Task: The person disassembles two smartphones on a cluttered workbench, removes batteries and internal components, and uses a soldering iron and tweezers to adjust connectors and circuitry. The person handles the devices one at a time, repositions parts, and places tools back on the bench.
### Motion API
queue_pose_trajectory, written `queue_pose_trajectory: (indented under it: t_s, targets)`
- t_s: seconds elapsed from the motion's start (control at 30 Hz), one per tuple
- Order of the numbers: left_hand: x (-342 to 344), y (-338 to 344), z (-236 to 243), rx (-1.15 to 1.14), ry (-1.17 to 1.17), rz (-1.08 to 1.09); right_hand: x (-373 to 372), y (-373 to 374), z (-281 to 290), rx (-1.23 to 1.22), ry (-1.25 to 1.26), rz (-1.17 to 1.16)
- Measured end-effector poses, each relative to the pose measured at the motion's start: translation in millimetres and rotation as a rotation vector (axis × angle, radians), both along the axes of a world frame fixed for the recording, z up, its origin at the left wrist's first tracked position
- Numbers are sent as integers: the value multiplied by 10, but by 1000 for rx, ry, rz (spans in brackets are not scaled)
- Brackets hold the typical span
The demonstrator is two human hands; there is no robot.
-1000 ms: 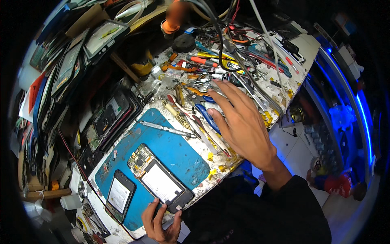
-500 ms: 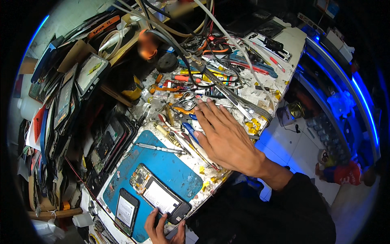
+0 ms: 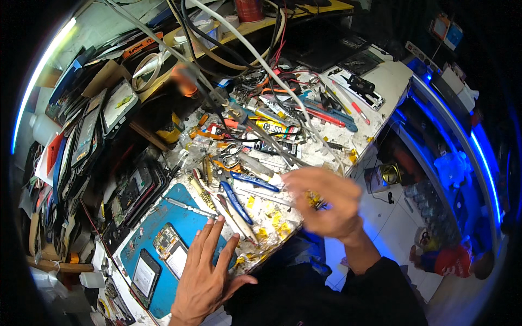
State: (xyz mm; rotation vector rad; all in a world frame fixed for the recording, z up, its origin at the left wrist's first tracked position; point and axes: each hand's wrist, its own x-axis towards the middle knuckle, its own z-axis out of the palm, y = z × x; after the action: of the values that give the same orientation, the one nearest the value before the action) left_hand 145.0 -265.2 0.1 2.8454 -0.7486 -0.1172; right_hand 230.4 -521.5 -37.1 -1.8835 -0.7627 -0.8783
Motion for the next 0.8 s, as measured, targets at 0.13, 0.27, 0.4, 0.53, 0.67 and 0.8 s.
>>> queue_pose_trajectory:
  t_s: [0.13,0.27,0.4,0.53,0.67,0.8]
  targets:
    - [105,-77,39,20,75,-45,358,-556,15,188,276,-363]
    - [229,-142,-47,-24,69,-108,858,-768,-26,-299,382,-175]
    - [321,-111,-115,-110,36,-147,1181,-573,-44,-475,178,-15]
    - [356,-46,-162,-164,32,-138,1335,-472,38,-692,211,-2]
    - [369,-29,-183,-193,14,-152,1414,-538,107,-626,291,-4]
    - [377,-42,-163,-196,-30,-165,1393,-628,128,-532,352,-27]
